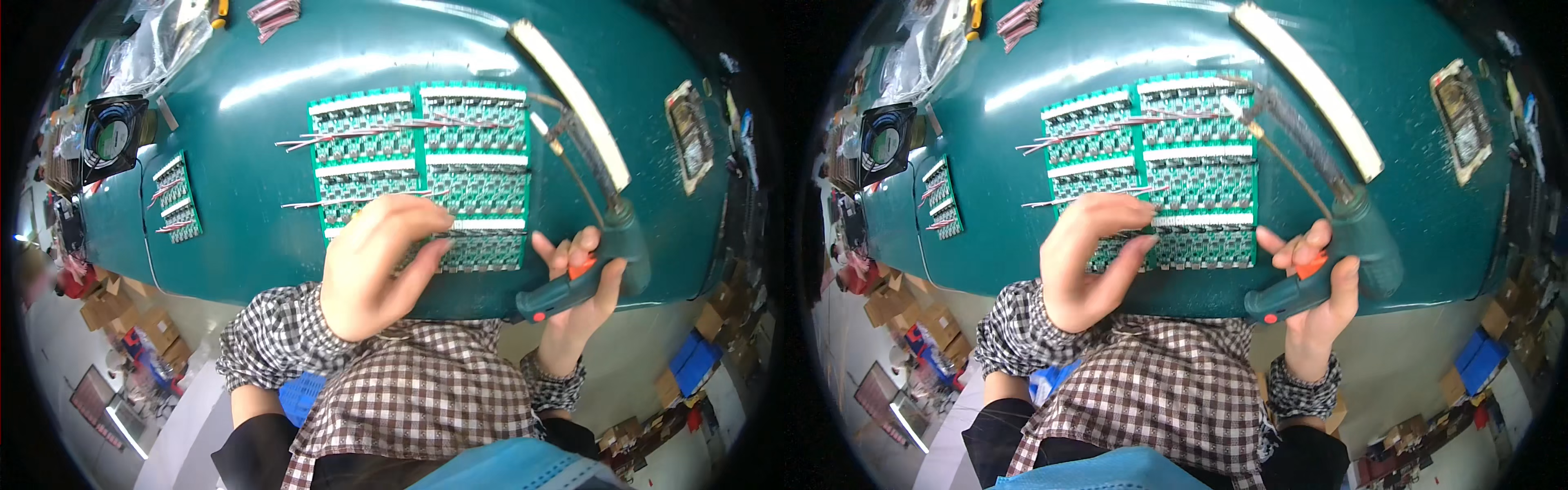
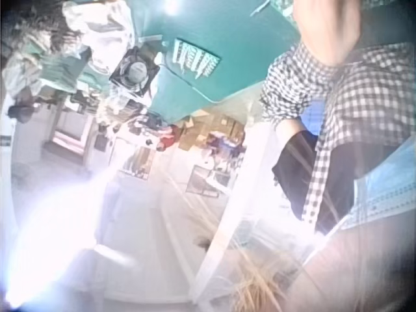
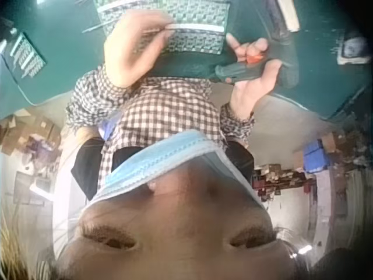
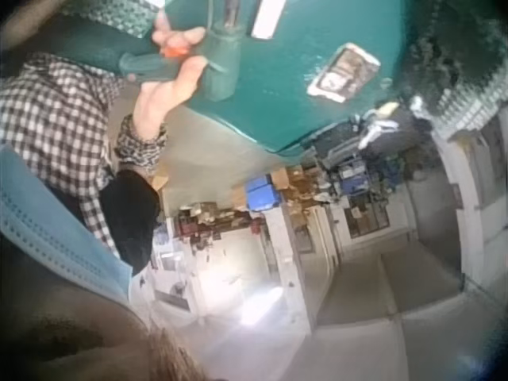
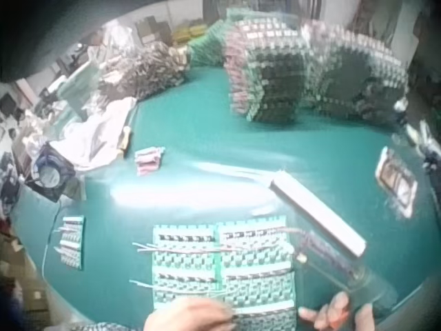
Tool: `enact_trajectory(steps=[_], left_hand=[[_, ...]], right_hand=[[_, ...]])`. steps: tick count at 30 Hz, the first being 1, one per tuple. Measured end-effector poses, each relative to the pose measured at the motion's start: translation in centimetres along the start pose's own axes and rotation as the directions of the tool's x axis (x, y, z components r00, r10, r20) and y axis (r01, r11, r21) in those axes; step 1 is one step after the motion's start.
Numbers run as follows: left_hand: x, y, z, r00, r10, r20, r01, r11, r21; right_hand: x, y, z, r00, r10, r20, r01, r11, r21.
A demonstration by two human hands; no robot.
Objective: The person uses a soldering iron to attach red and black wires to multiple green circuit boards arranged on a green workbench. They pick up individual wires, position them on the board, and apply the soldering iron to secure the connections.
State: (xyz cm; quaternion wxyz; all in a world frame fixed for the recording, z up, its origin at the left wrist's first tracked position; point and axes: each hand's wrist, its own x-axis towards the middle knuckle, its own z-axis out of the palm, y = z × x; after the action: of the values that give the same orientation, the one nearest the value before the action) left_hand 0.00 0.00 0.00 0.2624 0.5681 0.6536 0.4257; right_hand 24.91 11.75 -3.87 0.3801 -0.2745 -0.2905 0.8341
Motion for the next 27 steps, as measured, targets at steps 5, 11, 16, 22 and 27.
enact_trajectory(steps=[5, 11, 16, 22, 27], left_hand=[[2.3, 1.0, 0.8, 0.874, -0.486, -0.002, 0.282, 0.510, -0.813], [2.6, 1.2, 0.3, 0.868, -0.491, 0.071, 0.278, 0.362, -0.890], [0.7, 0.3, -2.1, 0.914, -0.406, -0.019, 0.204, 0.498, -0.843], [7.3, -8.0, -9.2, 0.899, 0.078, -0.432, 0.078, 0.940, 0.333], [10.8, -16.6, -11.7, 0.826, -0.065, -0.560, 0.379, 0.800, 0.466]], right_hand=[[-1.1, -1.3, 2.0, 1.000, -0.021, 0.010, 0.022, 0.993, -0.118], [-2.7, -0.4, 4.1, 0.998, -0.064, 0.003, 0.061, 0.944, -0.325], [-2.6, -0.2, 5.7, 0.994, -0.110, 0.007, 0.104, 0.915, -0.390], [-2.0, -1.5, 4.8, 0.979, -0.202, -0.038, 0.167, 0.892, -0.421], [-1.9, -0.9, 5.1, 0.980, -0.190, -0.051, 0.148, 0.885, -0.442]])
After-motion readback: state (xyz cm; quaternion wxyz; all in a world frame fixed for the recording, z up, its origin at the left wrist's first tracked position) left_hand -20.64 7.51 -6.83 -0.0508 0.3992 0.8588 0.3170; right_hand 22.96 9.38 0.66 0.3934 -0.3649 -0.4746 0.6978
